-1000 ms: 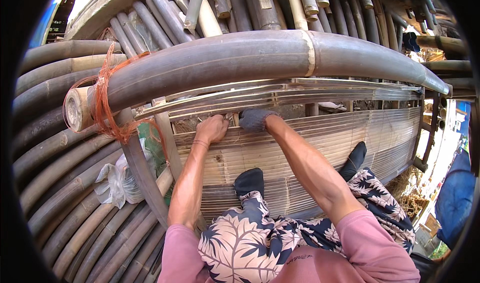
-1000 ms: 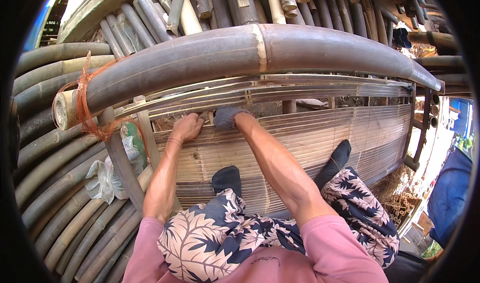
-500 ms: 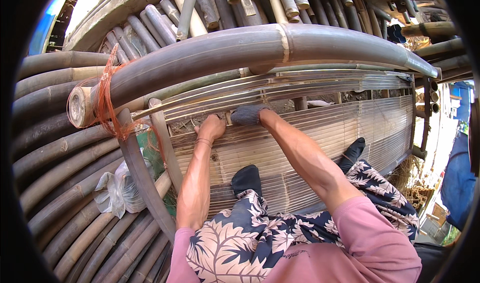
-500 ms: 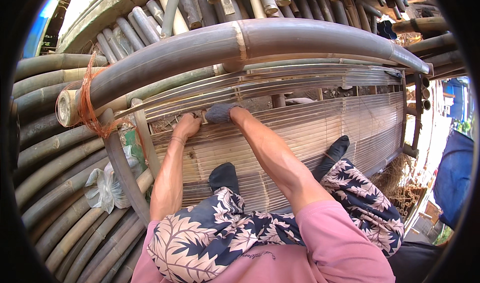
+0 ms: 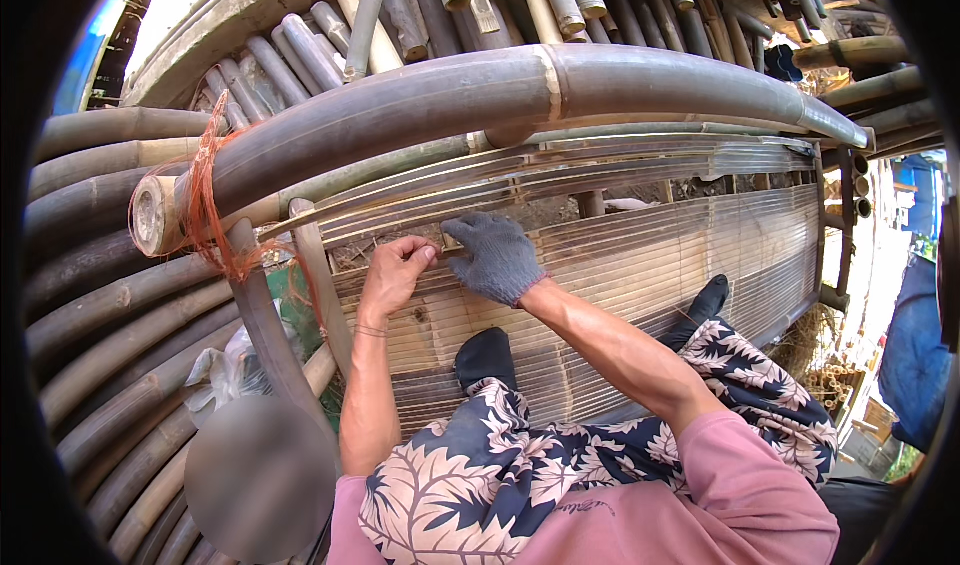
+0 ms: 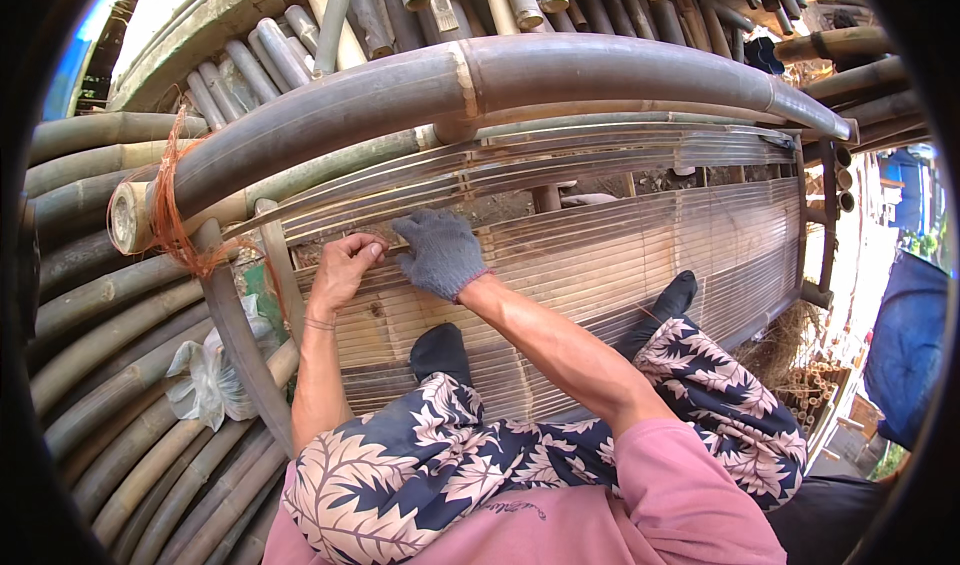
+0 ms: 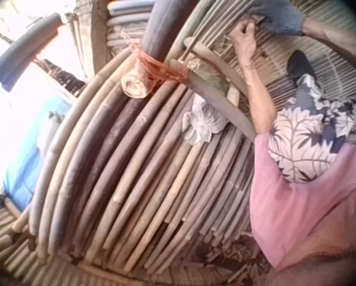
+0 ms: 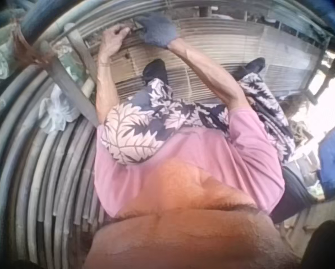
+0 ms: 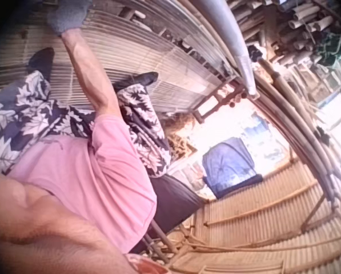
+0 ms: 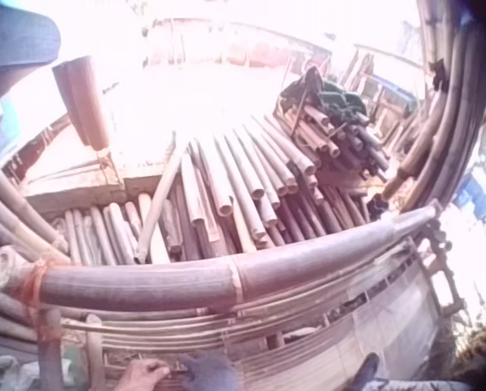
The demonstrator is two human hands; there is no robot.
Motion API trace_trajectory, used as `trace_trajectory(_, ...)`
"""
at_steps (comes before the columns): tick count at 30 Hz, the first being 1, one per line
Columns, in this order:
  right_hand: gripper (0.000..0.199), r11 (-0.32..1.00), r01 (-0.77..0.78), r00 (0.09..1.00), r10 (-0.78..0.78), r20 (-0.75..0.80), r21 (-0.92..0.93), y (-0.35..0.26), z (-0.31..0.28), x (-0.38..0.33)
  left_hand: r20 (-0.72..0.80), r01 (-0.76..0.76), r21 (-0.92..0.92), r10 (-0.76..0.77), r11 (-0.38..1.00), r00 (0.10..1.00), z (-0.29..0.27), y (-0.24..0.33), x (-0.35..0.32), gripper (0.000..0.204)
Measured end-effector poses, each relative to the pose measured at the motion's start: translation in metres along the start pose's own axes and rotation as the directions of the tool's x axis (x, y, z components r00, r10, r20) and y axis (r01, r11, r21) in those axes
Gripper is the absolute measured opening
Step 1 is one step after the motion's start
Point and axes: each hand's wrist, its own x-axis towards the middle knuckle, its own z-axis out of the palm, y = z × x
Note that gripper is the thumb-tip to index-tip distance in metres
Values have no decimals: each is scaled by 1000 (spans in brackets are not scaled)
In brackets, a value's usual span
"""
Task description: The person sits cross-legged on the ground and weaves a bamboo mat using a traditional loom. They manipulate the bamboo strips and threads with their hands, occasionally using a small tool to tighten the weave.
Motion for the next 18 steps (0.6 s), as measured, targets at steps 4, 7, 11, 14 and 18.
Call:
trace_trajectory(4,34,974,104,992,-88,-85,203,-13,-5,-11,221,2,-202,44,979,974,-17,18,-11,21)
trace_trajectory(7,28,890,120,987,-155,45,440,-12,-33,-43,235,18,-247,42,969,971,-20,20,-9,21)
trace_trajectory(11,25,850,384,627,-527,573,362,27,-137,-123,-37,35,-181,-42,983,998,-10,10,3,23)
trace_trajectory(14,14,936,327,494,-52,868,-130,82,-254,-193,-206,55,-14,-57,998,977,2,2,10,25)
trace_trajectory(18,16,530,117,646,602,470,-840,157,-422,-318,-232,-55,18,57,998,971,19,-11,13,27)
